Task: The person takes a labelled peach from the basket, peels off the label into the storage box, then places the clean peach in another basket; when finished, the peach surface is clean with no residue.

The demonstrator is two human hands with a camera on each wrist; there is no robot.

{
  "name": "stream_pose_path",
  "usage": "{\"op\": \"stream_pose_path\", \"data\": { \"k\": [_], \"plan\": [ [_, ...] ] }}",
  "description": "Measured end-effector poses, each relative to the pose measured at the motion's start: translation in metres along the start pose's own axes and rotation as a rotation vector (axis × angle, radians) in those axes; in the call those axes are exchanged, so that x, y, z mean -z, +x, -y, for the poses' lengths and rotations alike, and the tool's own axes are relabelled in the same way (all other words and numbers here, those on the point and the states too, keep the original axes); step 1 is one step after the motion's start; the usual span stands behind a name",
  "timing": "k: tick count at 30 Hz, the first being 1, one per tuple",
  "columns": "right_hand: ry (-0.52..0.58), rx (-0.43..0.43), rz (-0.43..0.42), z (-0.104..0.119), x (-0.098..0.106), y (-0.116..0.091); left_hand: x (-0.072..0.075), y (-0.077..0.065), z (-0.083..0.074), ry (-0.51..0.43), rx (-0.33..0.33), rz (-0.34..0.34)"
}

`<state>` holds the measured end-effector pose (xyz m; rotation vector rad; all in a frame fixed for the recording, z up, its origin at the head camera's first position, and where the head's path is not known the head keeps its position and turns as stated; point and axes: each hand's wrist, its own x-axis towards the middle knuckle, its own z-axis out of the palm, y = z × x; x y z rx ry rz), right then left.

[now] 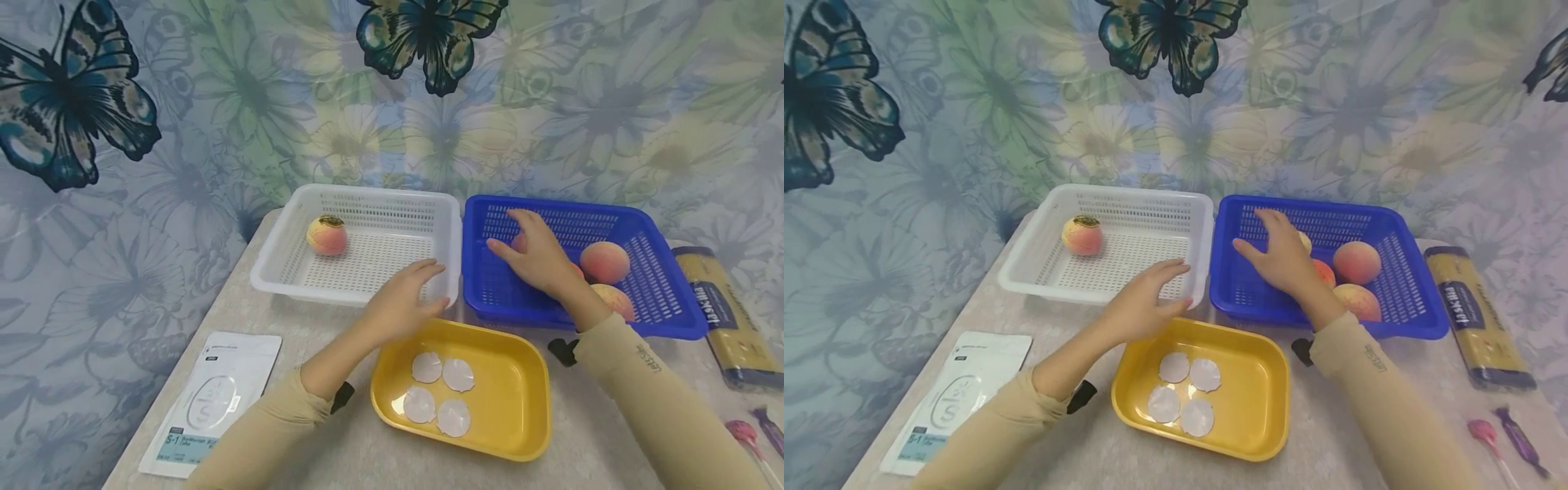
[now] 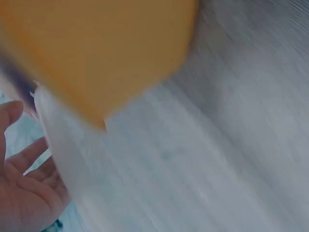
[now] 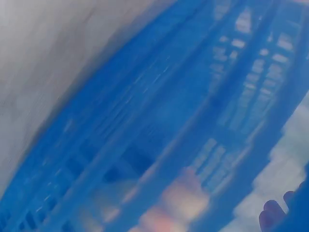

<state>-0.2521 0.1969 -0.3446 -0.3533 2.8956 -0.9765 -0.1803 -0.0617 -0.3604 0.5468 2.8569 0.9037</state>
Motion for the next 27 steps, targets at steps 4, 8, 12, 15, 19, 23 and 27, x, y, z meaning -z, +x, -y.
{"op": "stream_pose_path", "data": {
  "k": [4,8,12,15,19,23,27],
  "plan": [
    [-0.063,0.073,0.074,0.023,-0.018,-0.008,0.027,-0.01,0.028,-0.016,0.046,-0.139],
    [-0.109,0.134,0.16,0.035,-0.034,-0.015,0.054,-0.011,0.065,-0.042,0.161,-0.245],
    [-0.155,0.164,0.204,0.036,-0.047,-0.021,0.071,-0.006,0.101,-0.054,0.276,-0.307],
    [-0.179,0.175,0.204,0.032,-0.054,-0.025,0.077,0.003,0.12,-0.034,0.346,-0.306],
    [-0.182,0.176,0.18,0.029,-0.062,-0.029,0.081,0.016,0.133,0.004,0.416,-0.238],
    [-0.199,0.173,0.156,0.031,-0.068,-0.031,0.082,0.028,0.143,0.012,0.464,-0.187],
    [-0.224,0.163,0.152,0.034,-0.07,-0.033,0.079,0.036,0.153,-0.015,0.504,-0.172]
  ]
}}
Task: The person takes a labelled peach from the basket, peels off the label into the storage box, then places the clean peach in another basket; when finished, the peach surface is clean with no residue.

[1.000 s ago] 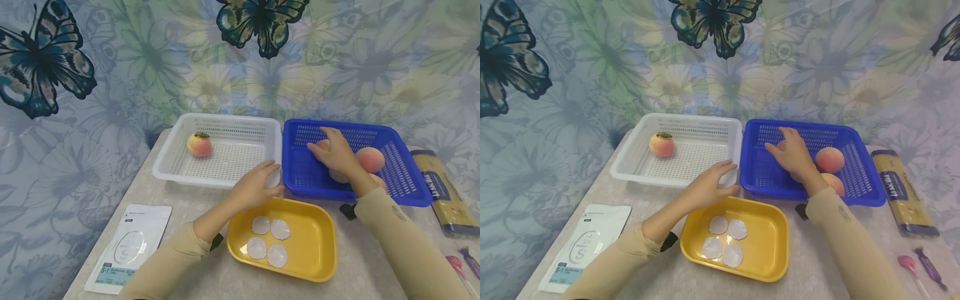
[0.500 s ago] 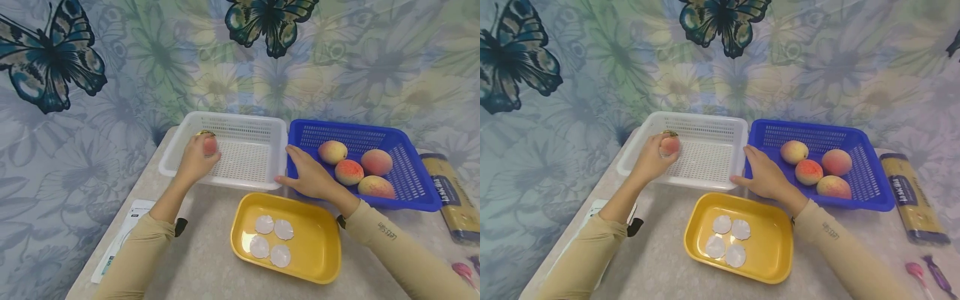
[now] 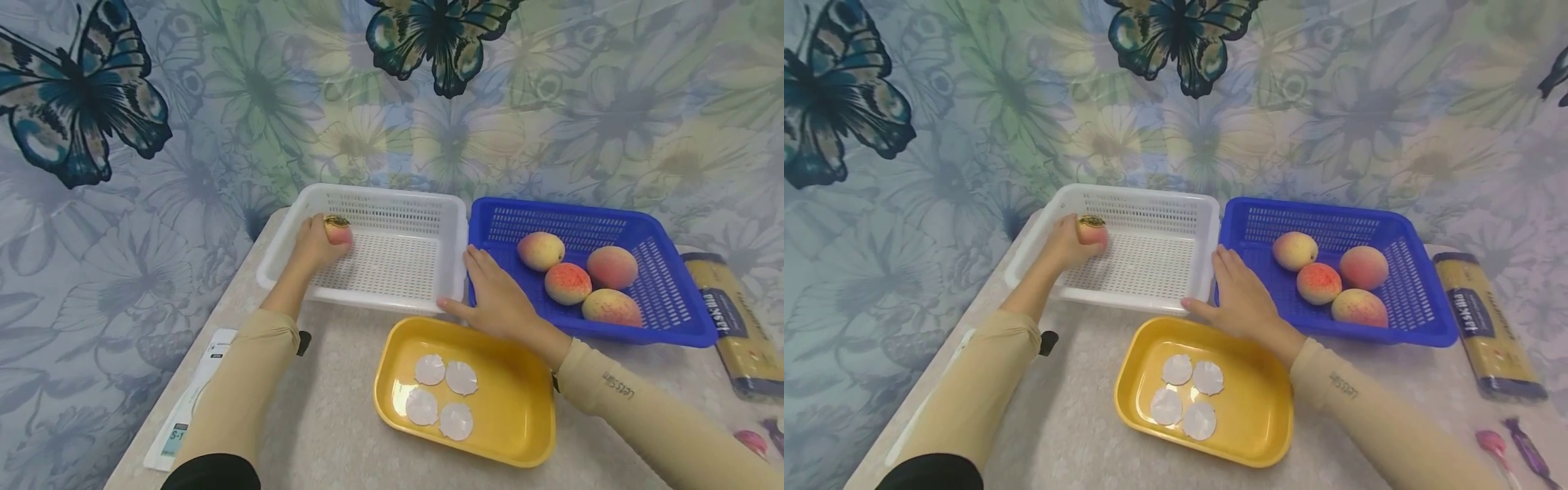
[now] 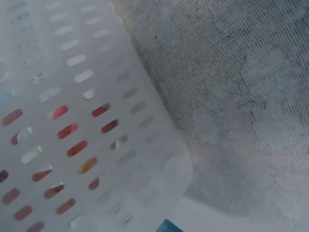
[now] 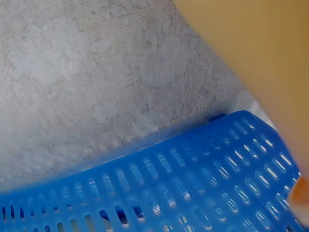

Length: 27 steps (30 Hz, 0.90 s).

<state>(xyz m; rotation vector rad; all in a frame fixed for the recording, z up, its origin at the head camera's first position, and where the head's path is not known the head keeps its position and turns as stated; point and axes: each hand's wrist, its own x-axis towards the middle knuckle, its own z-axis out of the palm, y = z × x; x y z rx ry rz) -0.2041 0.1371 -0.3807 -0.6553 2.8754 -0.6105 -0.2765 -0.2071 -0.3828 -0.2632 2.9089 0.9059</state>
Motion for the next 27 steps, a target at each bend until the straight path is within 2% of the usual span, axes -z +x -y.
{"op": "stream_pose_path", "data": {
  "k": [4,10,15,23,27],
  "plan": [
    [-0.01,-0.011,-0.003,-0.002,-0.0019,-0.002,-0.0054,0.0065,0.0008,-0.029,0.03,0.003],
    [-0.011,-0.005,-0.01,-0.0034,-0.003,-0.0024,-0.0088,0.01,0.0008,-0.074,0.065,-0.03],
    [0.0,-0.004,-0.001,-0.0028,-0.0031,-0.001,-0.0091,0.0115,0.0044,-0.128,0.063,0.021],
    [-0.002,-0.002,-0.004,-0.0039,-0.0035,-0.0006,-0.0071,0.0106,0.0026,-0.058,0.007,0.066],
    [-0.002,0.003,0.001,-0.0033,-0.0032,-0.0008,-0.0057,0.0061,-0.0014,-0.151,-0.033,0.019]
  ]
}}
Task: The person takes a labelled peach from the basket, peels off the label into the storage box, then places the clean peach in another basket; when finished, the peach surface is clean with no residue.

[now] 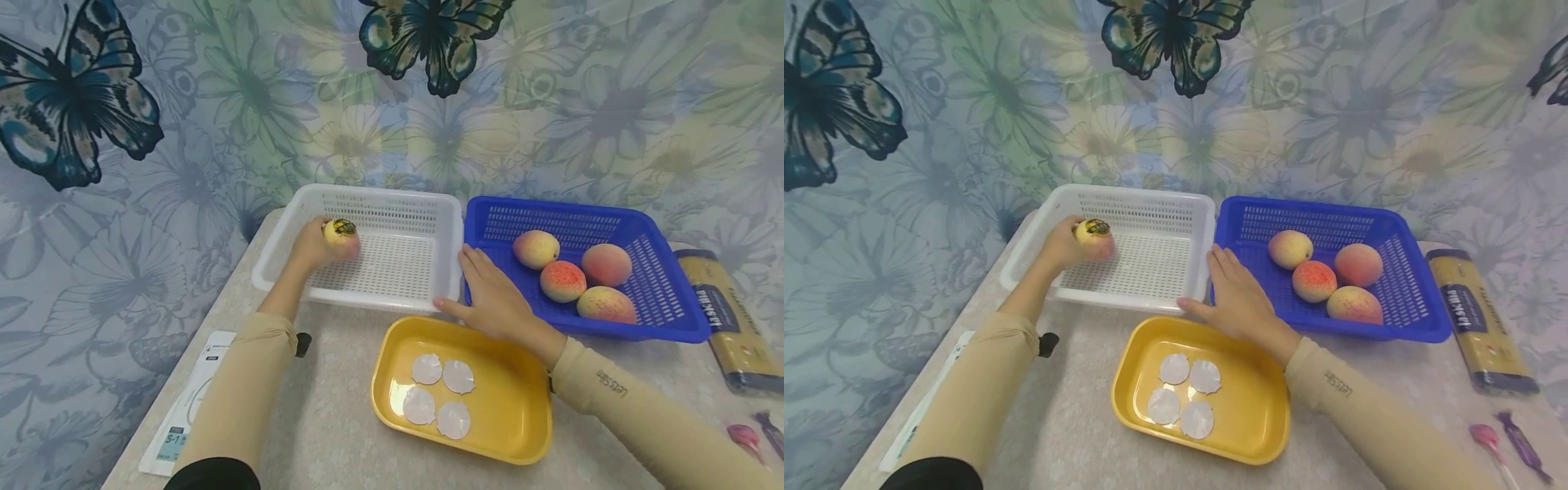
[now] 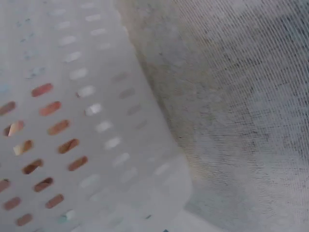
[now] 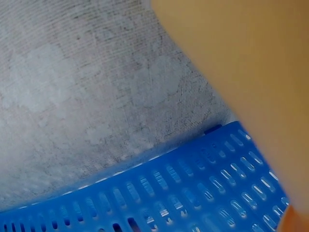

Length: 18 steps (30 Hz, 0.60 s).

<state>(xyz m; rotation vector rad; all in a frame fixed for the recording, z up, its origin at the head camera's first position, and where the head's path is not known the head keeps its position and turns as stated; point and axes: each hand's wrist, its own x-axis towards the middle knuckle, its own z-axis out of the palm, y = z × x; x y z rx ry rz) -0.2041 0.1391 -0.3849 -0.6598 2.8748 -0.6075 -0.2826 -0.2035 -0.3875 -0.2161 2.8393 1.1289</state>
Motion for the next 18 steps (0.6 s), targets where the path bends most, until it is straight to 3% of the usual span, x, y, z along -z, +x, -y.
{"op": "stream_pose_path", "data": {
  "k": [6,13,18],
  "plan": [
    [-0.002,-0.006,-0.005,0.0,0.0,0.0,0.003,-0.024,-0.019,-0.144,-0.153,-0.083],
    [0.026,0.015,0.0,0.001,0.006,-0.005,0.0,-0.078,-0.053,-0.272,-0.333,-0.071],
    [0.081,0.089,-0.034,0.002,0.02,-0.015,-0.007,-0.113,-0.072,-0.351,-0.417,-0.069]
  ]
}}
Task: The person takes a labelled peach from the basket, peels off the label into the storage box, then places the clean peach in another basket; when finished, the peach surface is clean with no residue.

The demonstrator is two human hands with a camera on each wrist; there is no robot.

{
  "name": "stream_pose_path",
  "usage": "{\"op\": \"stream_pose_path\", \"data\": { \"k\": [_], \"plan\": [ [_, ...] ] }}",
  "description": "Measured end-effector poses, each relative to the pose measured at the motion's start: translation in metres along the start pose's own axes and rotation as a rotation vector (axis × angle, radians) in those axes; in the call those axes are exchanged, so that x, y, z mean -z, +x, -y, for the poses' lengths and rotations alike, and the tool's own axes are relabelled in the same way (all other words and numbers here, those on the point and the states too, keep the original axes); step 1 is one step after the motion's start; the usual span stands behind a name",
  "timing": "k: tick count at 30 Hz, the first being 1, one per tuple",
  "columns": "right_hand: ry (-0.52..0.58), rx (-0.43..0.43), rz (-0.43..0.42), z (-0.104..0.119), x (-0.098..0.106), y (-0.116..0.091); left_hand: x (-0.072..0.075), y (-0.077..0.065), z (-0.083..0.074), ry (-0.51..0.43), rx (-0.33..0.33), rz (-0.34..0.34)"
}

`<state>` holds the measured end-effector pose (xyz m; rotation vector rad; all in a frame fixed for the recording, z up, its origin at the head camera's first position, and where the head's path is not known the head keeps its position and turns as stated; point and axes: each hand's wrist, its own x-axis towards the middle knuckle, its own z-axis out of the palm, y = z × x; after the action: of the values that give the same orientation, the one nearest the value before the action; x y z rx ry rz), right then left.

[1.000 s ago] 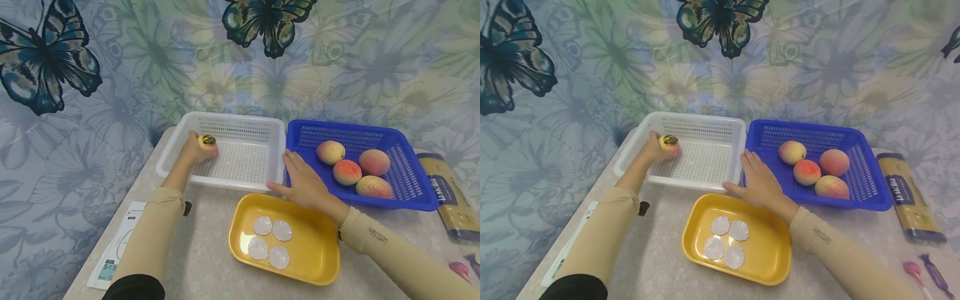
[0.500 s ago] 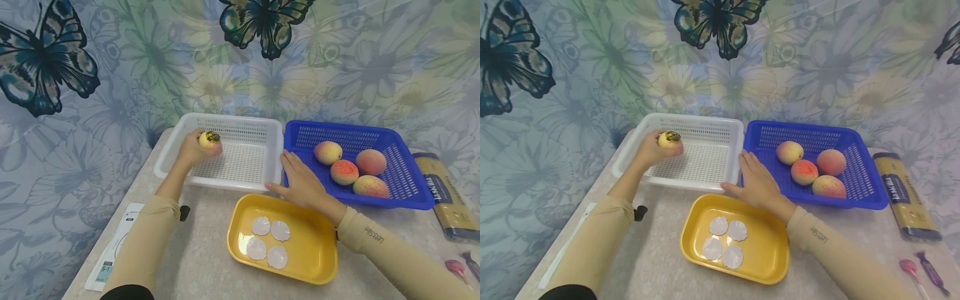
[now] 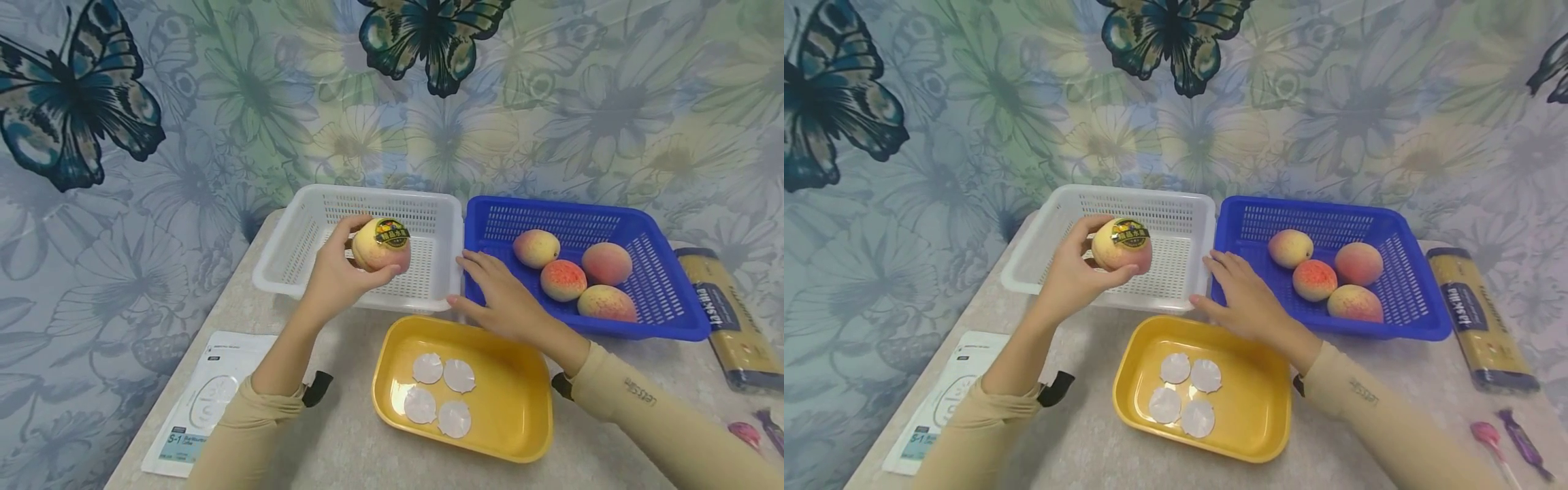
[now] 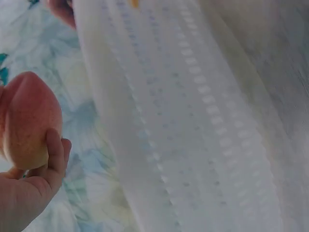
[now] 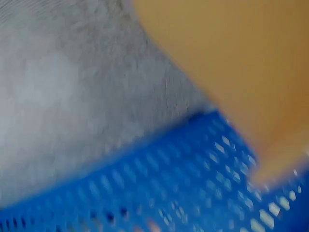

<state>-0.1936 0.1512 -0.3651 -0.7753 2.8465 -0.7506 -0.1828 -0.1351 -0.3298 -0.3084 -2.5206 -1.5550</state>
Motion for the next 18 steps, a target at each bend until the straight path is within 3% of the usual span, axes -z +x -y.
{"op": "stream_pose_path", "data": {
  "k": [5,10,15,18],
  "plan": [
    [0.061,0.096,-0.128,0.008,0.022,-0.014,-0.016,-0.016,-0.017,-0.02,-0.071,-0.027],
    [0.095,0.266,-0.284,0.028,0.043,-0.023,-0.029,-0.03,-0.03,-0.04,-0.077,-0.013],
    [-0.032,0.556,-0.405,0.049,0.053,-0.027,-0.037,-0.038,-0.042,-0.105,-0.055,0.036],
    [-0.11,0.657,-0.435,0.056,0.056,-0.028,-0.04,-0.041,-0.046,-0.143,-0.04,0.059]
  ]
}}
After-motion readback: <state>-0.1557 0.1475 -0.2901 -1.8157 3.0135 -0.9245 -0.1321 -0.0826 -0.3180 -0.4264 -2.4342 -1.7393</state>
